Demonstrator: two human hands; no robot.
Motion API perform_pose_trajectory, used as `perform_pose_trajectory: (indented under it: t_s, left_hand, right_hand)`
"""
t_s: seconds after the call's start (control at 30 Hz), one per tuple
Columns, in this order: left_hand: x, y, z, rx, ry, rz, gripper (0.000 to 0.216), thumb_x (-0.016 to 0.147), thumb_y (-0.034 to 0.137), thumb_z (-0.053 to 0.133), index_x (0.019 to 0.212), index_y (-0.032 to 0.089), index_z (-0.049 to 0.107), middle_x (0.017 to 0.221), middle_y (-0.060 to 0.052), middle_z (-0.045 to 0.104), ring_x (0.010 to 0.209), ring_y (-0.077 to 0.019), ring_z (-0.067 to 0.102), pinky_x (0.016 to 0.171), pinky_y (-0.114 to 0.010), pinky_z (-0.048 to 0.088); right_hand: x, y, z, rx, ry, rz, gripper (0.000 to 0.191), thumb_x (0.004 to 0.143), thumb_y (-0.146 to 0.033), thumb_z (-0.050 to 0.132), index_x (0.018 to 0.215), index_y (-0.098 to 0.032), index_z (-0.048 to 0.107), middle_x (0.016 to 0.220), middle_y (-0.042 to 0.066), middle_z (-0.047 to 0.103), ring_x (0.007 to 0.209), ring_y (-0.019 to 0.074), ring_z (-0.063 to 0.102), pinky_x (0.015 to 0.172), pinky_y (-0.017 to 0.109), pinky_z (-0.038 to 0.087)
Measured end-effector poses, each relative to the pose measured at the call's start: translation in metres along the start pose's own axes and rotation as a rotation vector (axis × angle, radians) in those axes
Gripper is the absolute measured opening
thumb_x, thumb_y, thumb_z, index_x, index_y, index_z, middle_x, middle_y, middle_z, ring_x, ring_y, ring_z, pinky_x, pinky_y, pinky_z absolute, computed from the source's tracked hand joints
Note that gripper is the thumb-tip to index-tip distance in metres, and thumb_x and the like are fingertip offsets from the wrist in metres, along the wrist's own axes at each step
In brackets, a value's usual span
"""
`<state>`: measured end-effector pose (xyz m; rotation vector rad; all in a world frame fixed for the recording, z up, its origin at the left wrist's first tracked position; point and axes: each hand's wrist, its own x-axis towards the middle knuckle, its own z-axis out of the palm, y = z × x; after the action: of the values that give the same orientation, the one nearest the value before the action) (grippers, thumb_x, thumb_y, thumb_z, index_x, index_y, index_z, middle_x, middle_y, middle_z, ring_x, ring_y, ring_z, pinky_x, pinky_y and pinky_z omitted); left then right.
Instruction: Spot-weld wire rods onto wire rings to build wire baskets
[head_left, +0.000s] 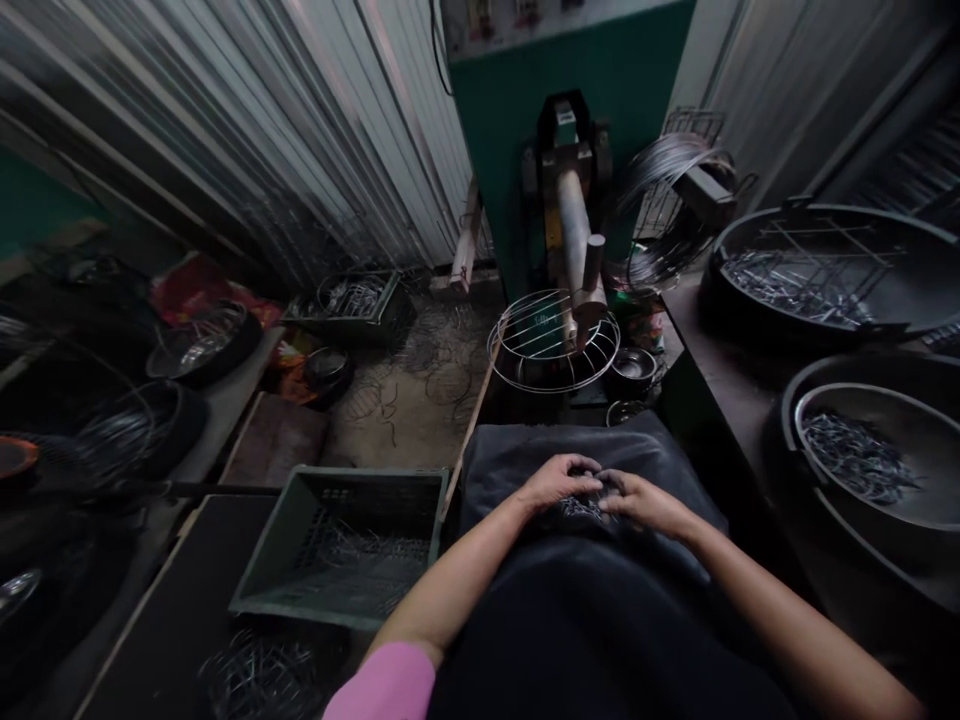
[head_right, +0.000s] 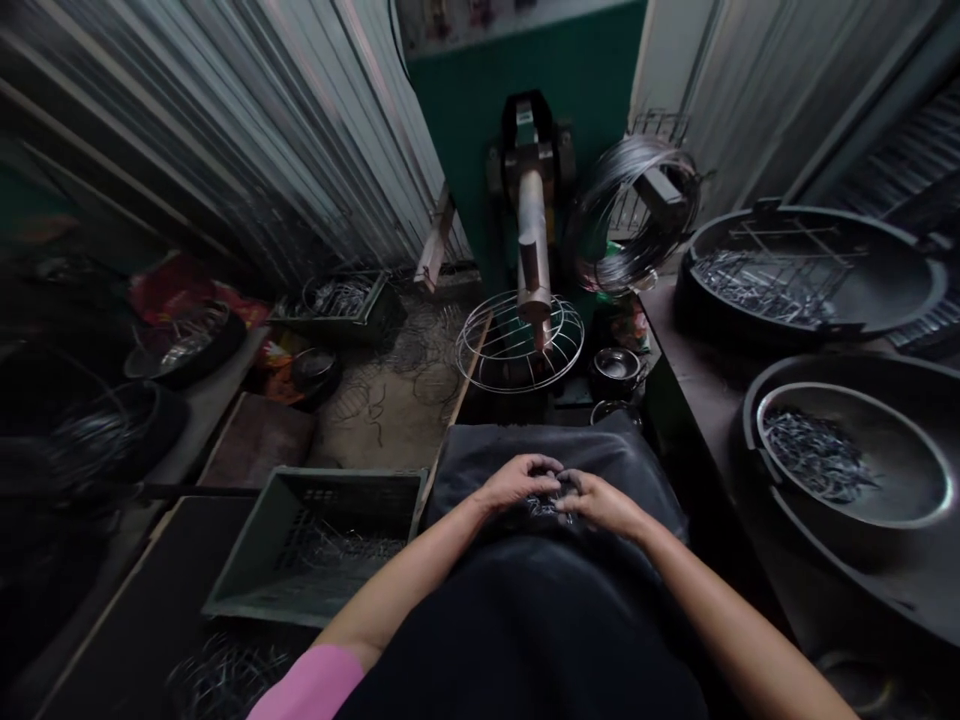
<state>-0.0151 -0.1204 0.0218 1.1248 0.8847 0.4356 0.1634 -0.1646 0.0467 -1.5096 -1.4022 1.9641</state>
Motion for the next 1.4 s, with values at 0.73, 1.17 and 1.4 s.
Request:
perform_pose_trajectory:
  t_s: [0.73, 1.17, 1.4]
  left_hand:
    - [-0.006, -0.005, 0.023, -0.226, 0.158, -0.010, 0.044, 0.048, 0.022, 0.079, 0.088, 0.011, 0.066, 0.067, -0.001, 0.061, 0.061, -0.0101, 0.056, 0.062, -0.023, 0.043]
    - [-0.004, -0.003, 0.024, -0.220, 0.330, -0.078, 0.022, 0.056, 0.022, 0.073, 0.074, 0.012, 0.064, 0.060, 0.000, 0.060, 0.050, -0.0095, 0.053, 0.054, -0.024, 0.045]
    - [-0.002, -0.004, 0.021, -0.173, 0.395, -0.032, 0.029, 0.057, 0.020, 0.072, 0.084, 0.012, 0.064, 0.058, 0.002, 0.057, 0.050, -0.0083, 0.051, 0.052, -0.022, 0.042]
  right_hand:
    - [0.009, 0.008, 0.003, 0.104, -0.051, -0.047, 0.080, 0.066, -0.025, 0.059, 0.137, -0.017, 0.025, 0.066, -0.004, 0.060, 0.037, 0.0048, 0.036, 0.032, 0.016, 0.025]
    - [0.013, 0.024, -0.004, -0.059, 0.238, -0.053, 0.034, 0.078, -0.036, 0.050, 0.098, -0.013, 0.063, 0.055, -0.003, 0.053, 0.042, 0.0075, 0.040, 0.042, 0.020, 0.033]
    - [0.011, 0.021, -0.019, -0.150, 0.351, 0.033, 0.032, 0.079, -0.024, 0.049, 0.107, -0.011, 0.059, 0.062, 0.001, 0.060, 0.046, 0.0104, 0.052, 0.046, 0.021, 0.040]
